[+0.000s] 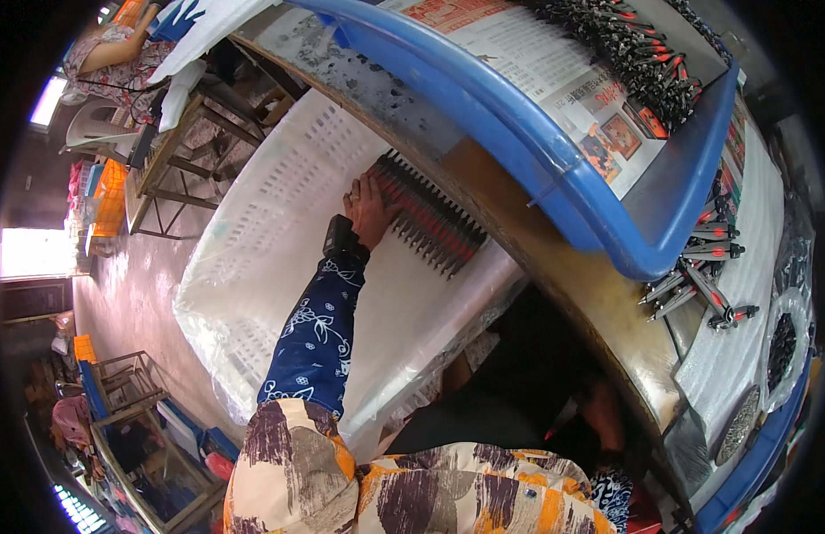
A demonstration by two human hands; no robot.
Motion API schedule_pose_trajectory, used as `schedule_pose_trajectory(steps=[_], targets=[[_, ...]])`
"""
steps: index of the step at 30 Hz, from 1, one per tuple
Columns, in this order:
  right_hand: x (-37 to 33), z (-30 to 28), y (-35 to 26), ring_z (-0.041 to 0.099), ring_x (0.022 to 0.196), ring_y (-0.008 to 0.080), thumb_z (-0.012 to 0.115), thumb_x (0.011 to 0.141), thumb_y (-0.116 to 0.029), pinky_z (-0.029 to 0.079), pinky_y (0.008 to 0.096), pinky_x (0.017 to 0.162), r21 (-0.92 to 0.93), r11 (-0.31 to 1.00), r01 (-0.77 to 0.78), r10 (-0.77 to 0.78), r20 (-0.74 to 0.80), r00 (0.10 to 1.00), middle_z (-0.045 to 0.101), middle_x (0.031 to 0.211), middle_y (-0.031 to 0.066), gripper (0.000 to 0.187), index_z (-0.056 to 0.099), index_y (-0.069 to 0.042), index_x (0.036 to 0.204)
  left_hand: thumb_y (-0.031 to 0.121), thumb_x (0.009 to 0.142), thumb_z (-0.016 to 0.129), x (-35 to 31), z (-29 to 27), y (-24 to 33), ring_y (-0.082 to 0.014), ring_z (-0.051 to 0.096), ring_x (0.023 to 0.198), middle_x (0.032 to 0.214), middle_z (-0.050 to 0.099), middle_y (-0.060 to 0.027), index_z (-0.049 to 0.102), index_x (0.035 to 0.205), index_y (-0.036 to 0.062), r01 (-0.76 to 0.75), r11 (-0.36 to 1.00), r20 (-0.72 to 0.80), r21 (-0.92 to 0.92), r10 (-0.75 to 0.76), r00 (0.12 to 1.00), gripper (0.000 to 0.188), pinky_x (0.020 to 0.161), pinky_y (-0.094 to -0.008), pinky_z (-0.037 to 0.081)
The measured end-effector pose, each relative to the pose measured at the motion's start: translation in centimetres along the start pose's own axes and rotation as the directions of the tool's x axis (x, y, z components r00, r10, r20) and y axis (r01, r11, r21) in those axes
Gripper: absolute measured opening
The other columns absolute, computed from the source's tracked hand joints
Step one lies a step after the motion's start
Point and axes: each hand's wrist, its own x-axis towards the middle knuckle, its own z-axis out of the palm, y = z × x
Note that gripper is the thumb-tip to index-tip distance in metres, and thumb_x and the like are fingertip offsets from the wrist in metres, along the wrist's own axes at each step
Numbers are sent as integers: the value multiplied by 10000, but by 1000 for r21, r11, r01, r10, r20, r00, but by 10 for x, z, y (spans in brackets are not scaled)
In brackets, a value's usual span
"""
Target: The person repeatedly picks up small metal tools with red handles from a white basket and places them into a blue tray on the table. They handle the tools one at a time, arranging them in rows within the tray. The task continues throughout the clip with no other distinct actions shown.
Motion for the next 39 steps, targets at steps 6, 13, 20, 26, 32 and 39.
schedule_pose_trajectory(steps=[6,13,20,26,32,39], targets=[[-4,0,-2,597,927,402,689,732,-128,482,433,797,-50,999,11,-13,-34,999,623,990,262,373,613,30,1061,427,859,573,-5,-6,-6,-388,297,1305,1434,302,-194,330,1375,25,-49,999,12,-4,49,999,698,998,-566,283],[-1,-22,-23,603,911,396,677,736,-115,482,434,777,96,987,-128,114,143,983,627,966,260,348,618,28,1047,433,834,602,6,-9,-4,-367,330,1285,1412,337,-179,417,1316,14,31,999,116,14,-32,993,666,960,-558,319],[0,-17,-13,608,893,390,659,742,-99,481,434,756,149,976,-156,132,163,978,630,935,262,311,628,24,1026,417,827,612,5,-3,-3,-369,373,1239,1398,354,-170,431,1311,28,-18,998,15,64,17,1000,648,912,-553,339],[-2,2,5,605,896,398,650,746,-99,483,433,756,116,993,18,-17,-11,1000,626,946,267,315,622,31,1032,420,835,605,-1,3,-3,-370,277,1323,1451,280,-164,382,1356,43,3,998,41,57,-6,999,681,982,-583,285],[-9,-1,4,607,892,398,658,741,-109,490,440,731,-78,997,-12,14,21,1000,625,944,272,314,628,36,1017,404,854,588,-7,6,4,-357,215,1360,1480,230,-158,372,1369,63,68,997,25,-41,-67,997,654,979,-653,231],[-6,-7,-8,605,908,388,657,735,-99,486,433,753,1,998,-69,69,35,997,623,963,268,324,618,47,1022,430,858,566,-8,8,14,-342,213,1362,1485,217,-153,358,1373,51,105,994,-9,-11,-105,994,672,965,-711,184]])
